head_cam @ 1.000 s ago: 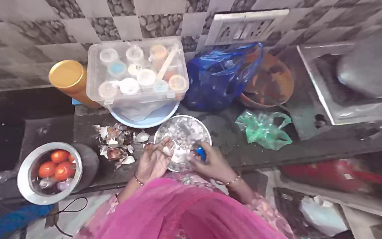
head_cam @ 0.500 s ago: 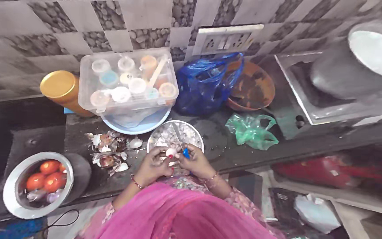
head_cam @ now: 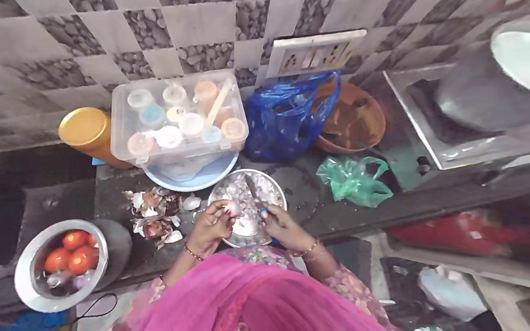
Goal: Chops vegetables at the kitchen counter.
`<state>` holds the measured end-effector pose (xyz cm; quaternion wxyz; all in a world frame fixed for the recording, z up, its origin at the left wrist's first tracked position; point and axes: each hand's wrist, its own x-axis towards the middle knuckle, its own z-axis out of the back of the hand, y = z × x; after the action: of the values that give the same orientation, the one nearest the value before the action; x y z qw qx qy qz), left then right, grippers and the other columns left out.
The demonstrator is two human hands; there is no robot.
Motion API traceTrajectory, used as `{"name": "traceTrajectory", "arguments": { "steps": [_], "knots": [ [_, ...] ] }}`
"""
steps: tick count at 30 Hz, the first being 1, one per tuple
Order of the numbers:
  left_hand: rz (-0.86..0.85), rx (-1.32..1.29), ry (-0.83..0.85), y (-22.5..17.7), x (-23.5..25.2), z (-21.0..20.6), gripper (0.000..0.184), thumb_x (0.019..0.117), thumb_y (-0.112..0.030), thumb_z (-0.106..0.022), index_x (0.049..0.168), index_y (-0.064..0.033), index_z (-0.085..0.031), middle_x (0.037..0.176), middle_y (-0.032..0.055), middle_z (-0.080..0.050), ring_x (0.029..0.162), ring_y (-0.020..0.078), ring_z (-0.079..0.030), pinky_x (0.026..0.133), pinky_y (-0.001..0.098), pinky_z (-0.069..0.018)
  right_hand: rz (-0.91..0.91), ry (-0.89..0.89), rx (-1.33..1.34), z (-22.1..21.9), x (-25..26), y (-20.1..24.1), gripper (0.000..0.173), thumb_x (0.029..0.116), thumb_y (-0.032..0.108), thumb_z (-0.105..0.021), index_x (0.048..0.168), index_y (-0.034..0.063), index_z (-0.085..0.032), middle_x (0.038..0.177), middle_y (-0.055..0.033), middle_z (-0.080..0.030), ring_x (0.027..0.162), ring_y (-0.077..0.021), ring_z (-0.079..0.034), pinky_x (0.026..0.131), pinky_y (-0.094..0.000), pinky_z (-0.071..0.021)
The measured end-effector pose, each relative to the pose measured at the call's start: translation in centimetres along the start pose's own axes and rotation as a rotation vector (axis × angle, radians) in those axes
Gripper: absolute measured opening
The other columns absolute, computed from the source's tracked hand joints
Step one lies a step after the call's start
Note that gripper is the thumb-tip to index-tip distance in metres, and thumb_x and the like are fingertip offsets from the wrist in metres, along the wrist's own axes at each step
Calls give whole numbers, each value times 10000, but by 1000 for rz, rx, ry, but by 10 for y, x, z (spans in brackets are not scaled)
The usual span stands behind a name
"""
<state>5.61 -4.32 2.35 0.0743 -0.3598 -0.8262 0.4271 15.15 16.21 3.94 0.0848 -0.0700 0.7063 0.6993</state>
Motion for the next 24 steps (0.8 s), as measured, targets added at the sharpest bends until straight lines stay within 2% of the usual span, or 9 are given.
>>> {"name": "traceTrajectory", "arguments": {
  "steps": [3, 5, 8, 9, 11, 14, 17, 20, 24],
  "knots": [
    [32, 3, 29, 5, 2, 2, 358, 805, -40, -760, 1131, -114, -630, 1011, 15, -734, 819, 78, -689, 699, 225, -568, 55, -2, 110, -5, -2, -7, 403, 1033, 91, -482, 1402, -72, -471, 975, 36, -635, 750, 9, -601, 693, -175, -544],
    [49, -1, 50, 8, 2, 2, 334, 815, -33, -739, 1125, -122, -655, 984, -5, -728, 795, 60, -674, 690, 213, -559, 97, 14, 189, -8, 0, -14, 354, 1039, 100, -467, 1357, -55, -473, 945, 42, -633, 725, -9, -603, 670, -196, -550],
    [54, -5, 101, 12, 2, 1, 296, 822, -45, -732, 1101, -135, -696, 926, -31, -721, 745, 29, -657, 649, 182, -541, 120, 57, 187, -13, 5, -18, 205, 1045, 126, -387, 1205, 53, -493, 808, 103, -527, 615, 34, -486, 554, -154, -445],
    [53, -9, 135, 13, 2, 2, 302, 825, -64, -750, 1112, -145, -702, 932, -36, -722, 758, 28, -662, 666, 185, -548, 128, 51, 142, -15, 6, -16, 190, 1035, 122, -402, 1169, 46, -514, 789, 101, -518, 600, 44, -471, 541, -142, -430],
    [44, -24, 215, 14, 2, 3, 357, 836, -84, -770, 1177, -160, -697, 995, -36, -739, 832, 44, -687, 752, 219, -576, 194, 38, -12, -15, 8, -14, 203, 984, 182, -573, 1077, 2, -566, 789, 67, -560, 638, 48, -518, 595, -146, -470],
    [35, -45, 318, 14, 0, 2, 401, 846, -62, -754, 1230, -171, -715, 1055, -38, -756, 903, 55, -711, 832, 248, -592, 209, 18, -151, -18, 12, -14, 445, 865, 373, -775, 1004, -5, -587, 704, 64, -534, 611, 39, -496, 584, -153, -444],
    [28, -44, 370, 16, -1, 5, 393, 865, -101, -761, 1247, -187, -728, 1098, -42, -756, 939, 44, -709, 856, 240, -586, 209, 24, -217, -20, 13, -12, 476, 856, 372, -772, 1024, -42, -607, 746, 14, -591, 639, 19, -536, 603, -169, -471],
    [62, 10, 310, 16, -1, 7, 374, 855, -119, -773, 1224, -173, -735, 1063, -49, -761, 895, 32, -709, 808, 224, -589, 218, 27, -242, -22, 15, -16, 485, 878, 372, -748, 1054, -59, -613, 800, -40, -642, 681, -25, -596, 634, -214, -522],
    [128, 24, 271, 21, -2, 12, 370, 860, -79, -744, 1225, -134, -718, 1025, -44, -759, 843, 29, -702, 742, 206, -580, 229, 18, -346, -21, 18, -27, 471, 908, 374, -707, 1034, -70, -613, 759, -58, -629, 651, -63, -583, 612, -247, -508]
  ]
}}
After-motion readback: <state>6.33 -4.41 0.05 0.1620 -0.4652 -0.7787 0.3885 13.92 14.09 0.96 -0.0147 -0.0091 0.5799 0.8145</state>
